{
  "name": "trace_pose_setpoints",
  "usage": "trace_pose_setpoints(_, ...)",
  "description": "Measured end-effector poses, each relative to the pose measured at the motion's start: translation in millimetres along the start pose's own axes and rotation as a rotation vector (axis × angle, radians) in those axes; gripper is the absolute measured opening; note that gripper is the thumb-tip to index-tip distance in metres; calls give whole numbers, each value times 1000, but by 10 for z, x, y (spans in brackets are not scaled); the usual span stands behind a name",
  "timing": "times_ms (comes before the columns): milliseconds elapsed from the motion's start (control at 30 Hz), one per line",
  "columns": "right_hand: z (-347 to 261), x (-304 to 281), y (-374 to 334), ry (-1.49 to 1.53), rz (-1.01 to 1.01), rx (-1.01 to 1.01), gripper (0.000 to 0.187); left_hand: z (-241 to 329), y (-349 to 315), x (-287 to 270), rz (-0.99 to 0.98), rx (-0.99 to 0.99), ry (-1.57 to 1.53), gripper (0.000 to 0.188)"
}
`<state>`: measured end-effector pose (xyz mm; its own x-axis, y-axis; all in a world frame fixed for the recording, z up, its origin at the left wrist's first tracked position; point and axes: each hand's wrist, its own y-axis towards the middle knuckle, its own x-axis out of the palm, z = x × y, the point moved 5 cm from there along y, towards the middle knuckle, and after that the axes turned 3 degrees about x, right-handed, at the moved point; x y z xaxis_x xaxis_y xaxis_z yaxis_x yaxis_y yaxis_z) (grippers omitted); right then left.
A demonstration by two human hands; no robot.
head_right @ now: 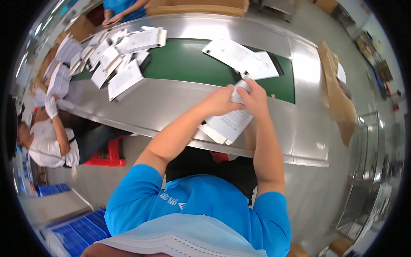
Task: Folding paper documents and inserting them into white cases on a production line.
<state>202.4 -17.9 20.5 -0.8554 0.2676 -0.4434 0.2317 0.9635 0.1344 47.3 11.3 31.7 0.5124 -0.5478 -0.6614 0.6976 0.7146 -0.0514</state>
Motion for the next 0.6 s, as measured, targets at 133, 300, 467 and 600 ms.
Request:
trace_pose_setpoints(133, -12, 122, 102, 96, -13, -33, 36, -212, 143, -2, 90, 153, -173, 54)
trace_pose_setpoints(300, 57, -141, 121, -204, 452, -6, 42, -443, 155, 48, 335, -92, -1229, 35)
trace_pose_setpoints(467, 208, -54, 52, 324, 243, 148, 45, -372, 171, 60, 328, 56, -1140, 41)
trace_pose_setpoints(600, -97, 150, -46, 649, 121, 74, 47, -411, 29, -127, 624, 148, -873, 44)
